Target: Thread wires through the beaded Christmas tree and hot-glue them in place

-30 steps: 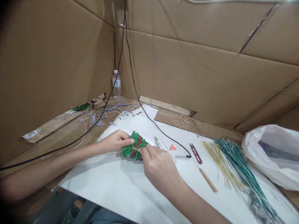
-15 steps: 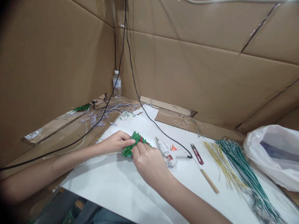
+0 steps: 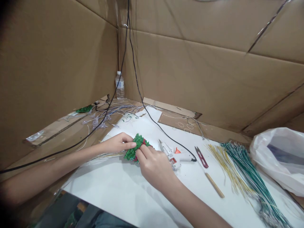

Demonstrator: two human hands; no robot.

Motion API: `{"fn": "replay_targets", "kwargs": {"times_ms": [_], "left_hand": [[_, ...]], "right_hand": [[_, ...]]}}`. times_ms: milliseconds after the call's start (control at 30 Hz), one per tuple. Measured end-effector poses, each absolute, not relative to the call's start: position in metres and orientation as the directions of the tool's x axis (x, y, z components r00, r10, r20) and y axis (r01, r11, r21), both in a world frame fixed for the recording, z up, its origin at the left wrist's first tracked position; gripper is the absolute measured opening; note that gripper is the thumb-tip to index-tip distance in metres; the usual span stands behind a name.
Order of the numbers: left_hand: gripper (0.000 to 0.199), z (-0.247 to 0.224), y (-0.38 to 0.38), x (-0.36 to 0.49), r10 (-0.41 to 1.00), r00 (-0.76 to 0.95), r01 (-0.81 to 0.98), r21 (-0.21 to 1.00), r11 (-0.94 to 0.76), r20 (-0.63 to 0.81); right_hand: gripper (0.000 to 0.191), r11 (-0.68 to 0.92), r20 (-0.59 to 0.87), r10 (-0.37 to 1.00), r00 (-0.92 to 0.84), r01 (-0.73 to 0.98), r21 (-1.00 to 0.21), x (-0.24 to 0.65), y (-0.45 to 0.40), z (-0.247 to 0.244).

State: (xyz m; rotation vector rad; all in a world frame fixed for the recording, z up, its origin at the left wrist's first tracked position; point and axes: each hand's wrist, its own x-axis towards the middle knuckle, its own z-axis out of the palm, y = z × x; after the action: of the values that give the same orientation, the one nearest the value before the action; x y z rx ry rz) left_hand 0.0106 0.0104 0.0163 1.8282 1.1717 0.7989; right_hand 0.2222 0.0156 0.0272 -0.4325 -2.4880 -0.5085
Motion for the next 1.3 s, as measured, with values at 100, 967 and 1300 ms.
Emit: {"fn": "replay_targets", "kwargs": {"times_ms": [100,967,1300], "left_hand": [[0.038,0.019,0.012,0.008,0.908,0.413,0.306,0.930,-0.205,0.064],[0.022,0.010,0.019,-0.001,0.861,0.508,0.236,0.961,-0.141,0.001],[0.036,0.005,0.022,-0.004,0.839,0.544,0.242,0.954,-0.177,0.018]], "right_hand": [[0.017,0.867,0.577,0.176,-0.797,0.403,0.292,0.220,0.016,0.028],[0.036,0.804,0.488,0.577,-0.655,0.561,-0.197,0.284,0.046,0.008],[0.055,0.814,0.396,0.565,-0.724,0.568,-0.122,0.267,0.044,-0.011]]}}
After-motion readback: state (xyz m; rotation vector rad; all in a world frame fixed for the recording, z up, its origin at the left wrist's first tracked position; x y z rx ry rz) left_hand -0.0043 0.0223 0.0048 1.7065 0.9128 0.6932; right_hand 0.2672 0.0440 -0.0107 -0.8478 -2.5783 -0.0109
